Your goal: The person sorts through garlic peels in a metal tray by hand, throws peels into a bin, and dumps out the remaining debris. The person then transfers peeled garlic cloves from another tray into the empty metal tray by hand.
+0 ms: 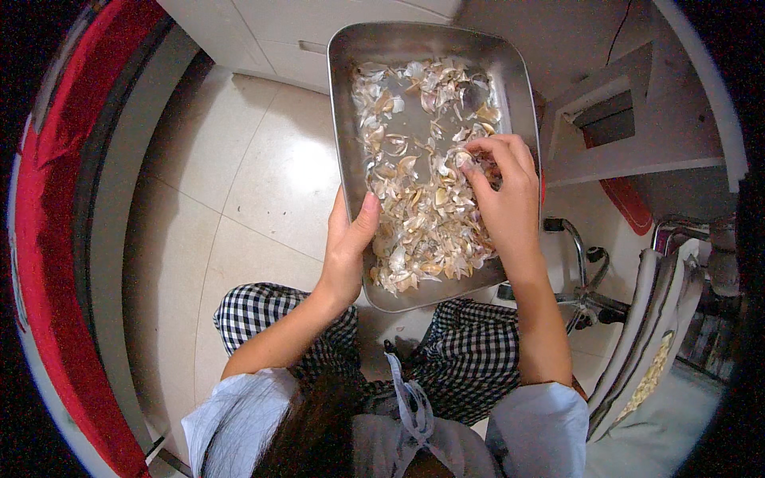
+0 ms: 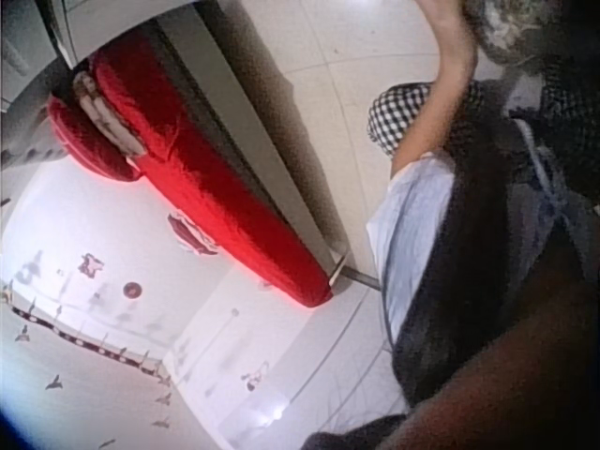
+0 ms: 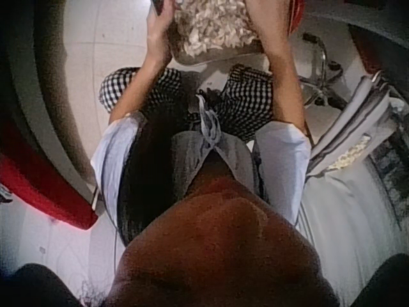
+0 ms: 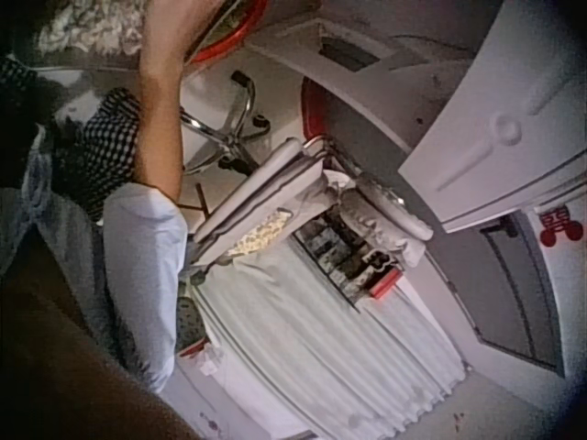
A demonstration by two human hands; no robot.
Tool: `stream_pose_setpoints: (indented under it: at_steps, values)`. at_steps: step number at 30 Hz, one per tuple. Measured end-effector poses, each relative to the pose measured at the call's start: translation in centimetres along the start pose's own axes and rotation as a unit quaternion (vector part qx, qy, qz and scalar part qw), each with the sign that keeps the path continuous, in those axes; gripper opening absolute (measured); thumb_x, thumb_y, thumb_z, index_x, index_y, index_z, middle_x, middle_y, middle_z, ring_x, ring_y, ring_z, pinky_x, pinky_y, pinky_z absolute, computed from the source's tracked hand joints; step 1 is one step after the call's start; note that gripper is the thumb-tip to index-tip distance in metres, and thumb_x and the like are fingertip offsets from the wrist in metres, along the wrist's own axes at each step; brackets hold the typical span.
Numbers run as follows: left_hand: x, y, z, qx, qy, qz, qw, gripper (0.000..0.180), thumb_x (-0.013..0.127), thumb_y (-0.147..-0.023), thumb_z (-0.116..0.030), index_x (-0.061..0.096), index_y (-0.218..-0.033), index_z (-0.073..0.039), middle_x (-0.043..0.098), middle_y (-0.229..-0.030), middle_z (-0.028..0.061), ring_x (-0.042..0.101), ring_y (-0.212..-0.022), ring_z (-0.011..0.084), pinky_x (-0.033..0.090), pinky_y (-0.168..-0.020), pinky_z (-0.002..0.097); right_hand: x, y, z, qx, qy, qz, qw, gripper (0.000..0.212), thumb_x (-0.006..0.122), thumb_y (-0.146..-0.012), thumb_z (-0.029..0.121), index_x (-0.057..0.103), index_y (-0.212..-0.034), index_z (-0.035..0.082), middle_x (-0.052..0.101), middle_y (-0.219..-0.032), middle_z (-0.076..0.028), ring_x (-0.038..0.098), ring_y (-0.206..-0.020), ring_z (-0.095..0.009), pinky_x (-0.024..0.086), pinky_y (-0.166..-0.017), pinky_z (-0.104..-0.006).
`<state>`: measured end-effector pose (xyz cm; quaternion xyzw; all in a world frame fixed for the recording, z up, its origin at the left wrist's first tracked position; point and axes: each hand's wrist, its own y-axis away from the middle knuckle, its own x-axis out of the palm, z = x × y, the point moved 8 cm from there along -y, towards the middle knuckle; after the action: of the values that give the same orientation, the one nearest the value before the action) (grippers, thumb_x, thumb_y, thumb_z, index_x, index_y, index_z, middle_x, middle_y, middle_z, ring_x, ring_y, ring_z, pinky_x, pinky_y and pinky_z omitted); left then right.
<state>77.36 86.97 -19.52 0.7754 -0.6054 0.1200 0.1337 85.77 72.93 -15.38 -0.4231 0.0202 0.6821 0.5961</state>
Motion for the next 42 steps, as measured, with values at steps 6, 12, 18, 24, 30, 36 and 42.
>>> stream_pose_setpoints:
  at_steps: [6,12,18,24,30,36,42]
  values:
    - [0.3,0.1,0.0,-0.003,0.01,0.011,1.0,0.048,0.037,-0.082,-0.03,0.027,-0.115,0.003,0.039,-0.11,0.0133,0.038,-0.1,0.0186,0.027,-0.087,0.0283,0.2,0.0,-0.2,0.01,-0.023,0.02,0.999,0.014,0.056,-0.062,0.002,0.05,-0.075,0.002,0.047,-0.081,-0.01,0.045,-0.082,-0.026,0.035,-0.072,-0.0324]
    - [-0.3,0.2,0.7,-0.017,-0.016,0.015,1.0,0.048,0.037,-0.082,-0.03,0.026,-0.115,0.004,0.039,-0.11,0.0134,0.038,-0.1,0.0184,0.028,-0.086,0.0281,-1.5,0.2,1.3,-0.026,0.033,-0.016,0.999,0.013,0.057,-0.064,0.002,0.051,-0.075,0.004,0.051,-0.079,-0.007,0.048,-0.077,-0.021,0.038,-0.069,-0.0292]
    - [-0.1,0.5,0.4,-0.028,0.004,0.008,1.0,0.048,0.037,-0.082,-0.03,0.026,-0.115,0.003,0.039,-0.109,0.0133,0.039,-0.099,0.0182,0.029,-0.085,0.028,0.5,1.2,-0.5,0.225,-0.424,0.072,0.875,0.021,0.052,-0.074,0.005,0.049,-0.094,-0.001,0.055,-0.08,-0.007,0.051,-0.071,-0.011,0.041,-0.064,-0.0216]
    - [0.1,0.4,0.4,-0.017,0.012,0.012,1.0,0.047,0.036,-0.082,-0.03,0.026,-0.115,0.003,0.039,-0.109,0.0136,0.04,-0.099,0.0186,0.03,-0.085,0.0284,2.7,2.7,0.8,0.267,-0.684,0.205,0.647,0.038,0.032,-0.084,0.025,0.039,-0.106,-0.005,0.051,-0.094,-0.017,0.052,-0.082,-0.018,0.043,-0.07,-0.0246]
    - [-0.3,0.3,1.2,-0.031,0.018,0.011,0.999,0.047,0.036,-0.082,-0.03,0.026,-0.115,0.002,0.039,-0.11,0.0134,0.039,-0.1,0.0187,0.029,-0.086,0.0286,2.5,3.0,4.0,0.259,-0.811,0.26,0.455,0.047,0.028,-0.084,0.031,0.03,-0.113,-0.006,0.042,-0.106,-0.024,0.047,-0.095,-0.028,0.04,-0.08,-0.0307]
    - [-0.8,0.2,1.6,-0.022,-0.006,-0.01,1.0,0.041,0.035,-0.082,-0.032,0.036,-0.109,-0.001,0.047,-0.102,0.0096,0.048,-0.089,0.0165,0.039,-0.076,0.0288,2.2,3.1,3.8,0.28,-0.714,0.207,0.607,0.042,0.038,-0.082,0.017,0.028,-0.116,-0.006,0.037,-0.113,-0.024,0.038,-0.107,-0.027,0.032,-0.09,-0.0311]
    - [-0.4,0.1,1.5,-0.032,0.011,0.016,0.999,0.047,0.036,-0.082,-0.03,0.027,-0.115,0.002,0.039,-0.111,0.0137,0.039,-0.101,0.0191,0.029,-0.087,0.0291,2.2,3.0,2.7,0.242,-0.597,0.24,0.727,0.034,0.038,-0.082,0.012,0.034,-0.111,-0.004,0.049,-0.101,-0.018,0.049,-0.093,-0.024,0.038,-0.082,-0.0278]
